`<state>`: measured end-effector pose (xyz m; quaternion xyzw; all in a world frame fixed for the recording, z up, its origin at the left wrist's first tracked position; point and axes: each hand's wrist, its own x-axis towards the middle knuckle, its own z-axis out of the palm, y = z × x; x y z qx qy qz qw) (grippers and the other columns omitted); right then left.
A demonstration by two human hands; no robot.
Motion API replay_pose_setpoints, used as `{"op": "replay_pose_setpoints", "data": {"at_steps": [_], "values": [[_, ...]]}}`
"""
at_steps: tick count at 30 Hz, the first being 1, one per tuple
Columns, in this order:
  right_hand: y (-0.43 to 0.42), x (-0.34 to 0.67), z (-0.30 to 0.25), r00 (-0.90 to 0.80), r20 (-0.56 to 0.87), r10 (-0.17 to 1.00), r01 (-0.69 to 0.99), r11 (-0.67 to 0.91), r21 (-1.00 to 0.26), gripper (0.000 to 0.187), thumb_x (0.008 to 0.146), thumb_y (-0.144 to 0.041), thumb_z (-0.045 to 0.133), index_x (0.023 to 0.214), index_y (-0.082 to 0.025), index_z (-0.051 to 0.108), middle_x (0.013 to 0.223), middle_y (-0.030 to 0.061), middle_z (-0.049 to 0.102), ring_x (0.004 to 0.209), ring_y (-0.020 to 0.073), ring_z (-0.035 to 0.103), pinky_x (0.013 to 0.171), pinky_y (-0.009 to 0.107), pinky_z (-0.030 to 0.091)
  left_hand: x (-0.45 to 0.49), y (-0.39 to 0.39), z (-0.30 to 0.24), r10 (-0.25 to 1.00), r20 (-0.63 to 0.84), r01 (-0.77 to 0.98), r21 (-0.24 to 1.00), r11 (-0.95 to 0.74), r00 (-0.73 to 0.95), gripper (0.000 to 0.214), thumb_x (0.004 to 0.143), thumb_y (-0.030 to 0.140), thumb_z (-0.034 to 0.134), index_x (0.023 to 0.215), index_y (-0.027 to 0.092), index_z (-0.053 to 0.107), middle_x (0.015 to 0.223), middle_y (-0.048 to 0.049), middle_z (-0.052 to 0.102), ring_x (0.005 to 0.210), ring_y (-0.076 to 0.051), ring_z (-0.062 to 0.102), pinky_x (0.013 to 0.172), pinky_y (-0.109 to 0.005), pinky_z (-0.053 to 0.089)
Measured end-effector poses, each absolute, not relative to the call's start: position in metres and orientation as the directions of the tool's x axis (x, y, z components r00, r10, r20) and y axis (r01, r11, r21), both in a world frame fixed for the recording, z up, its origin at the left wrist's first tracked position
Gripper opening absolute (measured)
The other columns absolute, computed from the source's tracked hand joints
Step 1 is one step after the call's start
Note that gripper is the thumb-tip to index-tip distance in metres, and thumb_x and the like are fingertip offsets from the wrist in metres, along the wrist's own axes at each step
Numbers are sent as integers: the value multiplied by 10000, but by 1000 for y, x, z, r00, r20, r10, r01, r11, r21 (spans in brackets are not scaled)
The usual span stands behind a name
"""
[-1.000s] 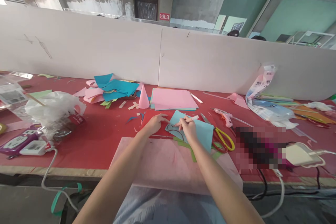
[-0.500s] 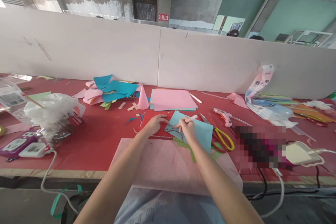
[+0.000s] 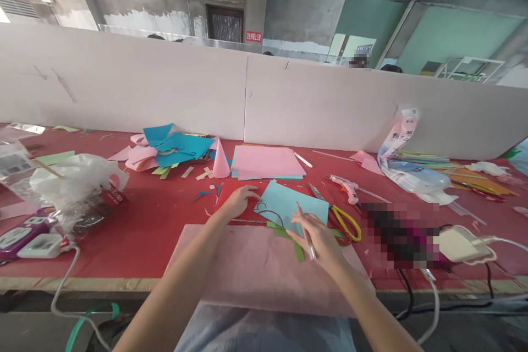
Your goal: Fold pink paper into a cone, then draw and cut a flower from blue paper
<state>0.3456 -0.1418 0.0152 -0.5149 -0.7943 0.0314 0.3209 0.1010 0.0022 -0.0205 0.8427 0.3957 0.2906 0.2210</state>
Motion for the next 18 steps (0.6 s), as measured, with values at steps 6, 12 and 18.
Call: {"op": "replay_pose_setpoints", "data": {"at_steps": [6, 12, 18], "values": [[-146, 353, 11, -363, 456, 812, 870, 471, -147, 270, 746, -101, 554, 984, -228, 572, 875, 59, 603, 865, 223, 558, 738, 339, 454, 102, 1, -19, 808, 294, 544, 617, -568, 510, 528, 626, -16, 299, 882, 224, 693, 1249, 5, 515, 1128, -172, 488, 978, -309, 378], [-142, 361, 11, -303, 465, 832, 868, 442, -225, 309, 758, -35, 461, 921, -242, 621, 660, 18, 600, 728, 202, 555, 789, 366, 433, 101, -7, -6, 825, 300, 540, 641, -546, 479, 473, 702, 18, 314, 918, 239, 672, 1254, 6, 507, 1124, -176, 492, 963, -302, 398], [-123, 376, 9, -356, 467, 810, 757, 543, -365, 251, 801, -137, 470, 904, -280, 649, 849, 1, 660, 892, 189, 582, 988, 423, 311, 99, -11, 4, 796, 377, 468, 658, -589, 473, 349, 771, 115, 432, 1029, 247, 626, 1243, -20, 508, 1126, -179, 488, 976, -301, 386]]}}
